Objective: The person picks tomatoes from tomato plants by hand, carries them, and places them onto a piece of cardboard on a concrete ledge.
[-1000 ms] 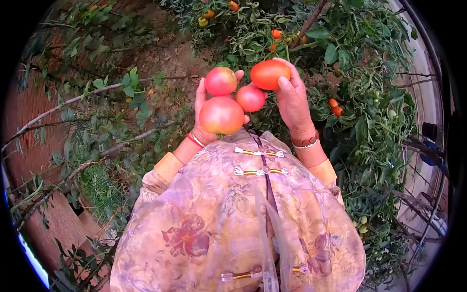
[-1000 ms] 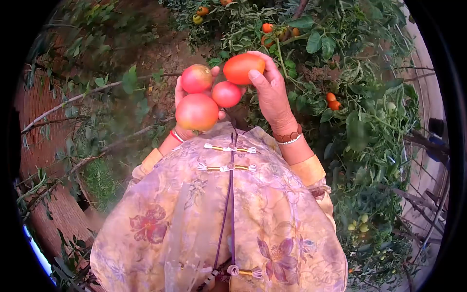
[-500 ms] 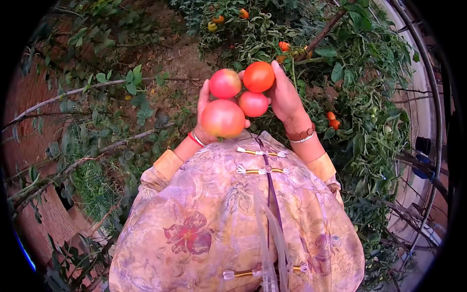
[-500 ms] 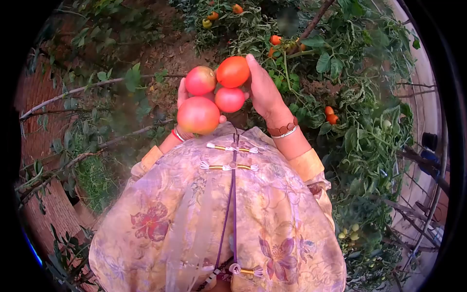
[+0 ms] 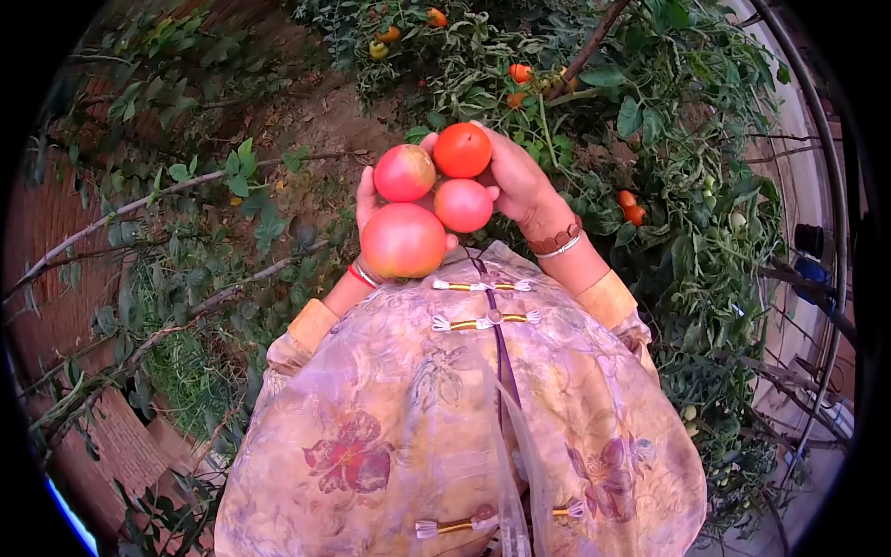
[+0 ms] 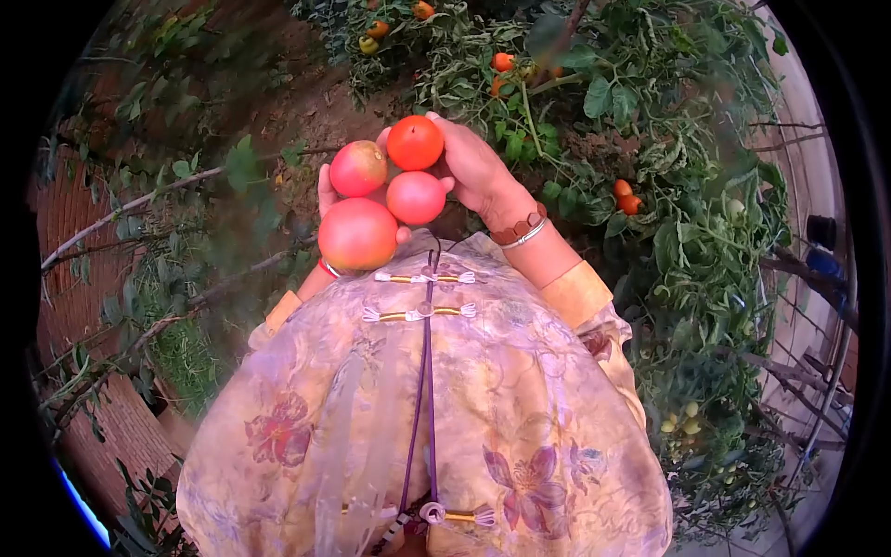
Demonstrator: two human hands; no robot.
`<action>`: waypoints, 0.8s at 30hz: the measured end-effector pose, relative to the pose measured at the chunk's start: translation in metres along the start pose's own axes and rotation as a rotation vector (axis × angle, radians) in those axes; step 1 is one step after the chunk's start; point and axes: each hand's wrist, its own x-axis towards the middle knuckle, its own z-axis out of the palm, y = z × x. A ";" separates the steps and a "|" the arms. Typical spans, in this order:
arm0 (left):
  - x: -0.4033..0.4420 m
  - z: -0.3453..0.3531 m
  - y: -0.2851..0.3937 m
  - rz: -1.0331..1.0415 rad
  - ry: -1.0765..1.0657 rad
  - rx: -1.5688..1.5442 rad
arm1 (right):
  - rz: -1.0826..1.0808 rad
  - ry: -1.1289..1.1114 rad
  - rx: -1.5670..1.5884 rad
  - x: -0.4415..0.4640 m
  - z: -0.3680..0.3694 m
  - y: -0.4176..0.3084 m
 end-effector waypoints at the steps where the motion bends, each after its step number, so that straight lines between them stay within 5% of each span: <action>1: 0.000 -0.001 -0.001 0.001 -0.014 -0.010 | -0.015 0.024 0.007 0.001 0.002 0.004; 13: -0.002 0.004 0.003 -0.059 0.273 0.188 | -0.098 0.185 0.098 0.001 -0.002 0.024; 19: -0.006 0.003 0.005 -0.097 0.233 0.101 | -0.128 0.165 0.160 -0.003 -0.001 0.029; 24: -0.009 0.009 0.008 -0.079 0.164 -0.054 | -0.374 0.389 -0.054 -0.026 -0.040 0.026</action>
